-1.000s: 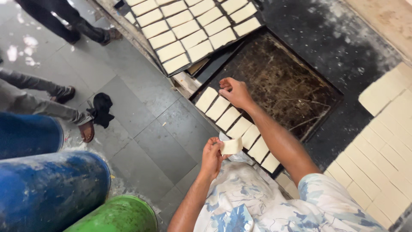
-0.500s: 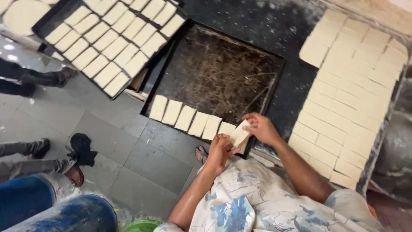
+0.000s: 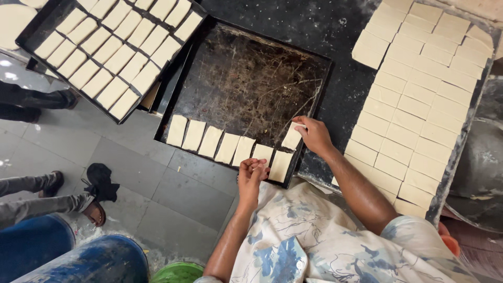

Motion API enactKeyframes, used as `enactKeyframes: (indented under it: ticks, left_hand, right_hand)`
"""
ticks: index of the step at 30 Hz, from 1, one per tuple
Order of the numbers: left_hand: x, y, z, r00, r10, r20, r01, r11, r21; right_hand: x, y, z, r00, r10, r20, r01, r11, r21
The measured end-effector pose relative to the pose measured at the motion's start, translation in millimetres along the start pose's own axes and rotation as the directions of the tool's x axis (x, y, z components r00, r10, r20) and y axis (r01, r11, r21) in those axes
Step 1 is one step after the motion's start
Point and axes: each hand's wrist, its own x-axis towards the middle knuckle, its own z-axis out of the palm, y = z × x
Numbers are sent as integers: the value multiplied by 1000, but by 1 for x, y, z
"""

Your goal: The person picks up small rectangular pieces of dough from a large array and transfers them onto baking trays, arranging them into rows by hand.

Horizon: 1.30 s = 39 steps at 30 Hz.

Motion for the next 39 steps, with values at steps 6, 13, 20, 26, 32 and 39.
enactKeyframes:
  ticks: [6,13,20,26,32,39]
  left_hand:
    - [3,0,16,999,52,-3,-52,996,70]
    - [22,2,32,995,88,49,-92,991,101]
    - [41,12,45,986,165,-4,-165,985,42]
    - [39,22,35,982,179,-51,-176,983,57]
    - [37,19,25,981,182,-65,-176,980,87]
    - [37,18,30,984,166,-57,-164,985,50]
  right_hand:
    - [6,5,-1,992,79,102,-85,995,53]
    - [13,5,-10,991,19,132,-19,1000,-2]
    - [-11,-18,-30,950,-173,260,161,985,67]
    - [-1,-15,-26,888,73,454,-187,959,211]
    - [8,-4,-8,950,42,308,-41,999,-13]
    - [12,1,-2,980,30,195,-17,998,-68]
